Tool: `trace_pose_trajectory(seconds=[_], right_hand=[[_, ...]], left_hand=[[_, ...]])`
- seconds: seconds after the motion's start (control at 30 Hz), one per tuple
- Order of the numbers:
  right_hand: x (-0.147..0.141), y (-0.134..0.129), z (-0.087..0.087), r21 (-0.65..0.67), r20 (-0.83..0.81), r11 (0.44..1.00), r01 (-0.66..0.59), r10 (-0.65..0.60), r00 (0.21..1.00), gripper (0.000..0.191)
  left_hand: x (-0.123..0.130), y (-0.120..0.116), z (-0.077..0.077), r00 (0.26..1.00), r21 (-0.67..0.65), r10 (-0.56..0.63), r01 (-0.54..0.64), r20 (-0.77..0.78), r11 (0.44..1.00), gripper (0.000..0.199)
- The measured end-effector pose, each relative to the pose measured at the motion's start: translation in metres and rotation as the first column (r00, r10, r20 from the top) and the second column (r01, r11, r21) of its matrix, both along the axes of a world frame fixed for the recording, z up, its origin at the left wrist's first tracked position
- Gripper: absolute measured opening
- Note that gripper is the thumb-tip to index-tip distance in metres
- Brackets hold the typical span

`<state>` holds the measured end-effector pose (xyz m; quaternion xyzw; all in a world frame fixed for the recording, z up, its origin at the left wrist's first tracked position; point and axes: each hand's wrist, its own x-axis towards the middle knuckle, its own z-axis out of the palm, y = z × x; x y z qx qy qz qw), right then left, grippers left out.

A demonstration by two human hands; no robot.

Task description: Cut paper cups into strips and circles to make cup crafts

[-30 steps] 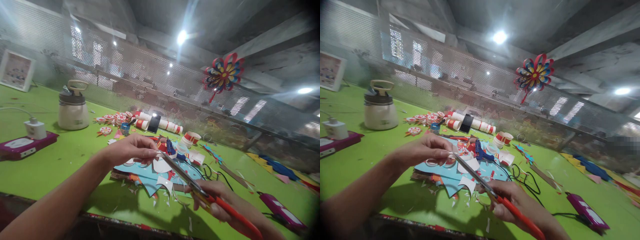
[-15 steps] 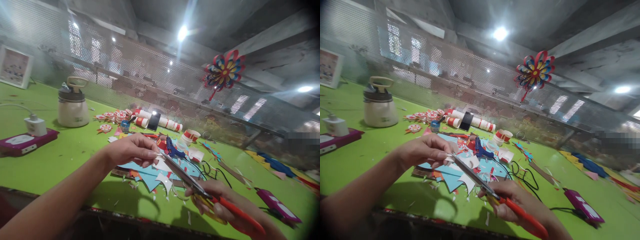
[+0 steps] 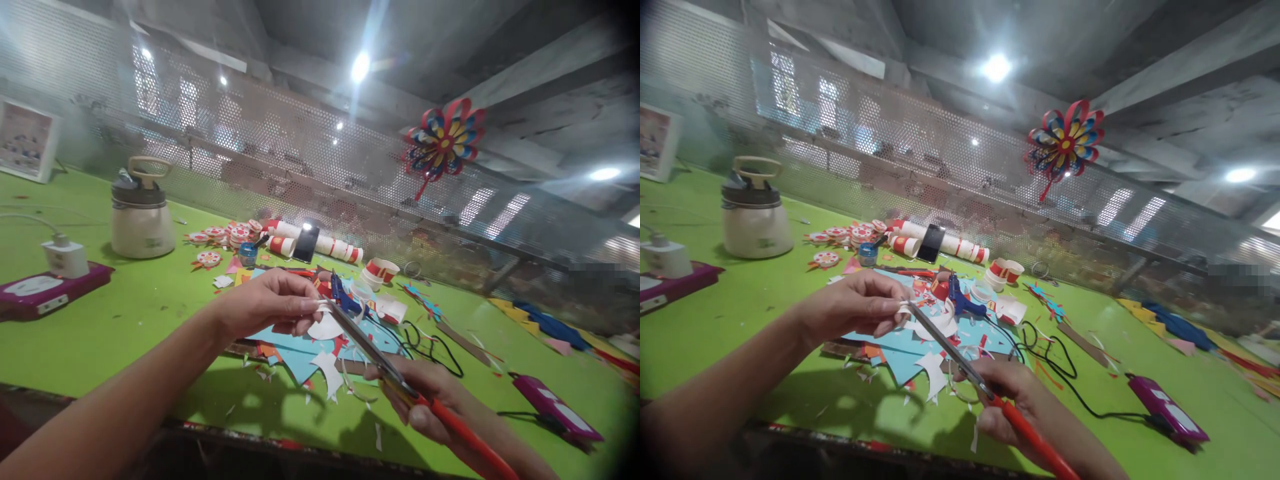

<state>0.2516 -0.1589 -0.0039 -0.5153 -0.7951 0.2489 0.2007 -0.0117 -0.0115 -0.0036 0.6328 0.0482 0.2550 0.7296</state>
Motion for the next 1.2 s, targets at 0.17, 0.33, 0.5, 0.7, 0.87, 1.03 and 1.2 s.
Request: trace_pose_trajectory(seconds=[0.17,0.33,0.5,0.7,0.87,1.03,1.2], right_hand=[[-0.007,0.001,0.006,0.041,0.041,0.998,0.052,-0.054,0.998,0.055],[-0.005,0.003,0.013,0.022,0.032,1.000,0.014,-0.015,0.999,0.056],[-0.004,0.005,0.017,-0.014,0.034,1.000,-0.014,0.014,0.999,0.061],[0.007,0.006,0.023,-0.054,0.035,0.996,-0.064,0.066,0.997,0.050],[0.011,0.004,0.016,-0.148,-0.156,0.979,-0.142,0.118,0.981,0.056],[-0.002,-0.005,0.014,-0.150,-0.279,0.977,-0.151,0.105,0.954,0.051],[-0.011,-0.022,0.021,-0.021,-0.160,0.999,0.034,-0.037,0.986,0.052]], left_hand=[[0.004,-0.004,0.001,0.992,0.138,0.123,-0.127,0.037,0.982,0.020],[0.001,-0.003,0.003,0.988,0.270,0.157,-0.154,0.009,0.951,0.024],[0.002,-0.003,0.005,0.970,0.334,0.238,-0.211,-0.041,0.919,0.027],[0.003,-0.001,0.004,0.970,0.332,0.232,-0.198,-0.066,0.922,0.025],[0.007,0.001,-0.004,0.990,0.216,0.138,-0.137,0.012,0.967,0.026],[0.013,-0.002,-0.010,0.990,0.043,-0.016,0.010,0.138,0.999,0.025],[0.014,-0.005,-0.011,0.991,0.037,0.018,-0.023,0.135,0.999,0.025]])
